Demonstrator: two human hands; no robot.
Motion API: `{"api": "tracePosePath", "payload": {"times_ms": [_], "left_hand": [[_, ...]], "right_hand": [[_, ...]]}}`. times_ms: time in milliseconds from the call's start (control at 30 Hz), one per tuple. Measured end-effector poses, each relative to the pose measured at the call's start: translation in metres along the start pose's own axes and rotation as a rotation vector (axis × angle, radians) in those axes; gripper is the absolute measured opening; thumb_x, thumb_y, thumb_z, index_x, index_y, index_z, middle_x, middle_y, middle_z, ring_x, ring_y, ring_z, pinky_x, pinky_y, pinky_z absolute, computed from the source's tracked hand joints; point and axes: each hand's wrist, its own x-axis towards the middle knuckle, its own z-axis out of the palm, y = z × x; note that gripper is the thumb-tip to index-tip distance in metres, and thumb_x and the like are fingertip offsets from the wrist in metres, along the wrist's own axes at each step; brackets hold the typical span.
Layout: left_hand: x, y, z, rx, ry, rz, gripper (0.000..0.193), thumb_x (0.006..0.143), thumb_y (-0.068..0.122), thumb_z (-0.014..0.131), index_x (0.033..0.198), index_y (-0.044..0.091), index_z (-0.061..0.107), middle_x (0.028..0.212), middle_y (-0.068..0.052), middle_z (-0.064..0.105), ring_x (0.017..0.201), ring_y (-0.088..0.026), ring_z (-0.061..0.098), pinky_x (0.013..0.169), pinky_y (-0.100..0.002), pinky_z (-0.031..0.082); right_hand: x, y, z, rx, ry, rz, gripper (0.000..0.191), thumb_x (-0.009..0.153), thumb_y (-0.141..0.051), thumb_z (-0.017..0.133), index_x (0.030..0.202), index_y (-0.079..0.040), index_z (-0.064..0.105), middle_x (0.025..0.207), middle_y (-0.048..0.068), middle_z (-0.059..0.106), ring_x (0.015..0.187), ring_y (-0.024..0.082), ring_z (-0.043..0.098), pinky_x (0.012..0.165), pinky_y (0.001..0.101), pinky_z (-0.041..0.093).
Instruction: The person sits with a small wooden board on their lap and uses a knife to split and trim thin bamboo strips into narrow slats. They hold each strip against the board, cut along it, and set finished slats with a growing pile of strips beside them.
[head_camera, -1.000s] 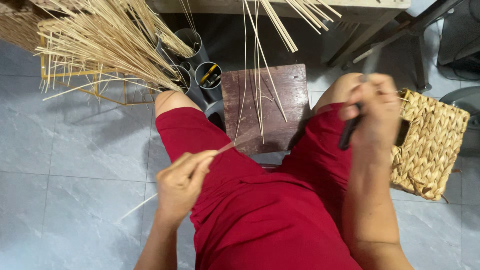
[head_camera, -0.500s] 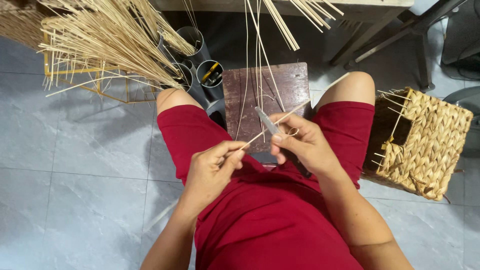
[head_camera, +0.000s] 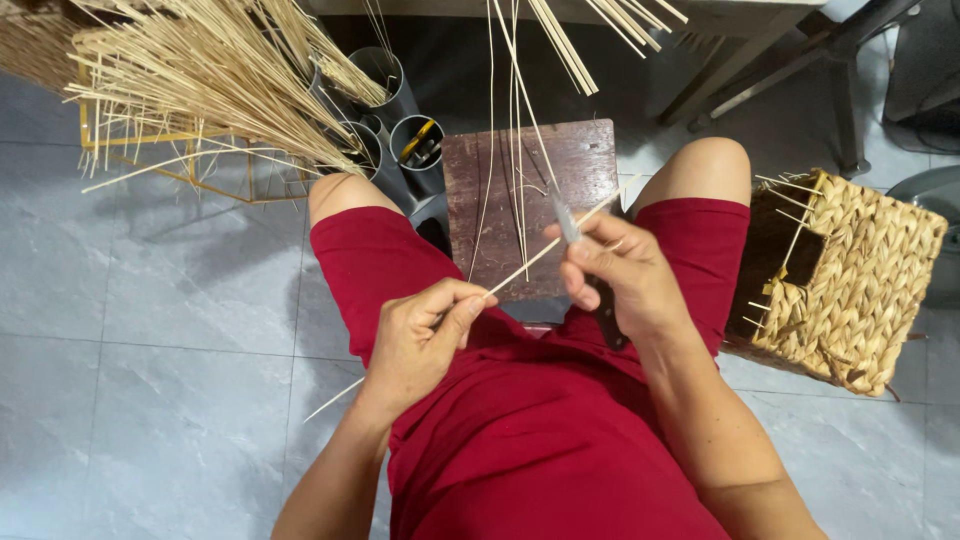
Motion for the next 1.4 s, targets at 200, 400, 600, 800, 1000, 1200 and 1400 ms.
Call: {"api": "tracePosePath", "payload": {"times_ms": [200, 400, 600, 800, 1000, 1200, 1400], "left_hand": [[-0.007, 0.001, -0.015, 0.093, 0.045, -0.045, 0.016, 0.099, 0.016, 0.066, 0.099, 0.005, 0.077, 0.059, 0.004, 0.06, 0.053, -0.001, 0.054, 0.048, -0.021, 0.042], [-0.002, -0.001, -0.007, 0.038, 0.07, -0.041, 0.016, 0.101, 0.016, 0.065, 0.101, 0.005, 0.077, 0.06, 0.004, 0.059, 0.055, -0.001, 0.055, 0.05, -0.02, 0.043], [0.001, 0.001, 0.002, -0.017, 0.035, 0.015, 0.017, 0.101, 0.017, 0.065, 0.102, 0.004, 0.076, 0.061, 0.004, 0.059, 0.056, -0.001, 0.055, 0.05, -0.02, 0.044], [-0.002, 0.001, -0.001, 0.035, 0.031, 0.032, 0.016, 0.101, 0.017, 0.065, 0.101, 0.005, 0.076, 0.063, 0.003, 0.061, 0.056, -0.002, 0.055, 0.05, -0.021, 0.045], [-0.005, 0.002, 0.0, 0.032, 0.04, 0.028, 0.016, 0.101, 0.017, 0.066, 0.1, 0.005, 0.076, 0.063, 0.002, 0.061, 0.055, -0.003, 0.054, 0.049, -0.021, 0.043], [-0.012, 0.001, -0.002, 0.041, 0.04, 0.018, 0.014, 0.1, 0.016, 0.066, 0.099, 0.005, 0.076, 0.063, 0.003, 0.063, 0.053, -0.002, 0.054, 0.047, -0.021, 0.043], [-0.021, -0.006, -0.012, 0.033, 0.077, 0.021, 0.015, 0.101, 0.013, 0.065, 0.101, 0.005, 0.077, 0.064, 0.004, 0.062, 0.054, -0.001, 0.053, 0.048, -0.02, 0.041]], "right_hand": [[0.0, -0.025, -0.016, 0.078, 0.077, -0.114, 0.033, 0.107, -0.01, 0.056, 0.138, 0.003, 0.059, 0.07, 0.003, 0.058, 0.053, 0.008, 0.048, 0.05, 0.0225, 0.039], [-0.012, -0.007, 0.016, -0.103, -0.113, 0.081, 0.049, 0.098, -0.012, 0.055, 0.146, -0.005, 0.05, 0.063, 0.005, 0.062, 0.046, 0.009, 0.05, 0.043, 0.0226, 0.039], [-0.007, 0.011, 0.034, -0.029, -0.247, 0.152, 0.037, 0.103, -0.011, 0.059, 0.138, 0.001, 0.059, 0.066, 0.004, 0.059, 0.053, 0.009, 0.05, 0.052, 0.0231, 0.042], [-0.008, 0.014, 0.032, -0.067, -0.165, 0.149, 0.035, 0.101, -0.014, 0.063, 0.133, 0.001, 0.064, 0.065, 0.003, 0.058, 0.051, 0.008, 0.048, 0.049, 0.0224, 0.04], [-0.007, 0.015, 0.023, -0.078, -0.153, 0.135, 0.036, 0.1, -0.013, 0.063, 0.133, -0.001, 0.065, 0.066, 0.002, 0.058, 0.051, 0.007, 0.047, 0.046, 0.0223, 0.037], [-0.004, 0.014, 0.004, -0.009, -0.087, 0.076, 0.031, 0.1, -0.011, 0.064, 0.13, -0.003, 0.066, 0.064, 0.003, 0.058, 0.049, 0.007, 0.046, 0.046, 0.0219, 0.037], [0.003, 0.009, -0.017, -0.134, 0.22, 0.015, 0.034, 0.098, -0.007, 0.064, 0.131, 0.002, 0.064, 0.07, 0.002, 0.057, 0.05, 0.01, 0.045, 0.043, 0.0246, 0.035]]}}
